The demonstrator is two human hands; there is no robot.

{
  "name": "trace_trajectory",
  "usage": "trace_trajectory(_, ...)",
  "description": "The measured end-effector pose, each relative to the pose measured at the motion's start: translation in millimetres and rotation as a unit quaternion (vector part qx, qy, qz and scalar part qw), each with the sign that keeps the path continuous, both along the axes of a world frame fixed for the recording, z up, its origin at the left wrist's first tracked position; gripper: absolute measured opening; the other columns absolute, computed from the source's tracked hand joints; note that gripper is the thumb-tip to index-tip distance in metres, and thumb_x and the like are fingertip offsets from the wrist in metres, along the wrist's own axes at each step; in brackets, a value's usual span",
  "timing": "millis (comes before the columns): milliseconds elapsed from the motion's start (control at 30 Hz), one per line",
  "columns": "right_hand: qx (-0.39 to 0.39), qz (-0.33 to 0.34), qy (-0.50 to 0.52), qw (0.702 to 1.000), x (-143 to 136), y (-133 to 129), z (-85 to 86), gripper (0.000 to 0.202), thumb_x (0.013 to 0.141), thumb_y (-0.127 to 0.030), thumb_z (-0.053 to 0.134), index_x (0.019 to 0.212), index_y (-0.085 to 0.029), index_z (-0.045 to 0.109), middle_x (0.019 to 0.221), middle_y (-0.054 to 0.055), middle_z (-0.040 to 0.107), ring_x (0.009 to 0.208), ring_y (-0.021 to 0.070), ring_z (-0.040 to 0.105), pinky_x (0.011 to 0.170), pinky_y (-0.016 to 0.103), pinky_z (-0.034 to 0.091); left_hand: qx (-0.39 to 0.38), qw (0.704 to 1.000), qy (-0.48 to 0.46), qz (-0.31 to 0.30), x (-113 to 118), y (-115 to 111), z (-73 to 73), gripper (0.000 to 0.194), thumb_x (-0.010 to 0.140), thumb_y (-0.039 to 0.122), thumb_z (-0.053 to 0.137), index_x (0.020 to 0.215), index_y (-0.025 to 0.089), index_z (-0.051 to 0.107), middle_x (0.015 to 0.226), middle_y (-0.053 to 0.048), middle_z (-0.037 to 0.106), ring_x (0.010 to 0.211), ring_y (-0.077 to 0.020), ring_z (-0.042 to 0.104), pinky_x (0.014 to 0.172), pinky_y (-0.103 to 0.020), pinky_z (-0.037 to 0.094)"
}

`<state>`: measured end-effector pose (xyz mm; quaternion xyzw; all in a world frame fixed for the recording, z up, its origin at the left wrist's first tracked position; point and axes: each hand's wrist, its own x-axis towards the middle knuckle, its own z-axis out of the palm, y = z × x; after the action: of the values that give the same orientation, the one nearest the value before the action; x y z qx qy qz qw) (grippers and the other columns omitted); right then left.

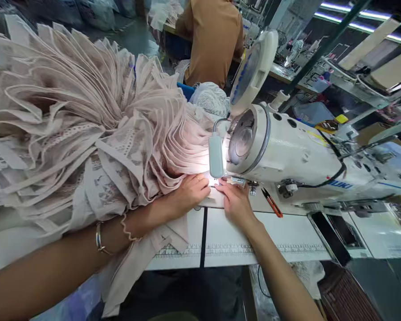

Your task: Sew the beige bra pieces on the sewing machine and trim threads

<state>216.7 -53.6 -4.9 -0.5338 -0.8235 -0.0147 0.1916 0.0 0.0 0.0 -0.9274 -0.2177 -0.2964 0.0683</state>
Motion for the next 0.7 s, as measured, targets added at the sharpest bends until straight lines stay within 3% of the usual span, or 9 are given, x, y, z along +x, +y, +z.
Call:
trace_trajectory(133, -0.032, -0.027, -0.021, 0.999, 2.3, 2.1, -2.3, 0.049, 0.086, -0.004, 0.038, 0.121, -0.019, 0.069, 0.125, 0.009, 0.070, 0.109, 0.0232, 0.064, 0.102, 0.041, 0.044, -0.008, 1.000, 0.001, -0.002, 1.5, -2.6, -2.2, 0.030, 0.100, 0.011, 0.041, 0.077, 0.015, 0.060, 0.081, -0.004, 0.059, 0.077, -0.0169, 0.048, 0.073, -0.029, 0.038)
trace_trajectory(333, -0.090, -0.050, -0.109, 0.989, 0.0, 2.7, 2.5, 0.062, 0.086, 0.000, 0.032, 0.137, -0.020, 0.060, 0.138, 0.010, 0.062, 0.109, 0.0255, 0.062, 0.102, 0.046, 0.042, -0.016, 1.000, 0.019, 0.014, 0.9, -4.0, -2.4, 0.026, 0.094, 0.007, 0.048, 0.072, 0.016, 0.056, 0.077, -0.004, 0.057, 0.077, -0.0181, 0.050, 0.069, -0.031, 0.036)
trace_trajectory(533, -0.137, -0.072, -0.144, 0.977, -4.3, 2.6, 12.1, 0.063, 0.086, 0.003, 0.030, 0.139, -0.017, 0.056, 0.145, 0.010, 0.057, 0.124, 0.0297, 0.054, 0.110, 0.054, 0.031, 0.021, 0.997, 0.061, 0.034, 3.9, -1.9, -4.7, 0.028, 0.095, 0.005, 0.043, 0.072, 0.018, 0.051, 0.069, -0.001, 0.057, 0.070, -0.0177, 0.052, 0.068, -0.032, 0.037)
trace_trajectory(600, -0.152, -0.081, -0.144, 0.975, -5.8, 3.0, 14.3, 0.063, 0.084, 0.004, 0.031, 0.138, -0.016, 0.056, 0.143, 0.010, 0.058, 0.128, 0.0305, 0.051, 0.110, 0.053, 0.030, 0.019, 0.993, 0.099, 0.063, 4.8, -5.0, -1.6, 0.026, 0.093, 0.002, 0.043, 0.074, 0.018, 0.051, 0.068, -0.002, 0.057, 0.066, -0.0182, 0.054, 0.066, -0.033, 0.038)
trace_trajectory(700, -0.146, -0.110, -0.147, 0.972, -9.4, 5.1, 16.1, 0.064, 0.084, 0.004, 0.032, 0.140, -0.016, 0.054, 0.139, 0.013, 0.060, 0.129, 0.0318, 0.049, 0.108, 0.052, 0.030, -0.005, 0.974, 0.162, 0.158, 4.4, -13.6, 8.0, 0.023, 0.084, -0.005, 0.045, 0.089, 0.014, 0.055, 0.067, -0.003, 0.059, 0.061, -0.0203, 0.057, 0.063, -0.034, 0.039)
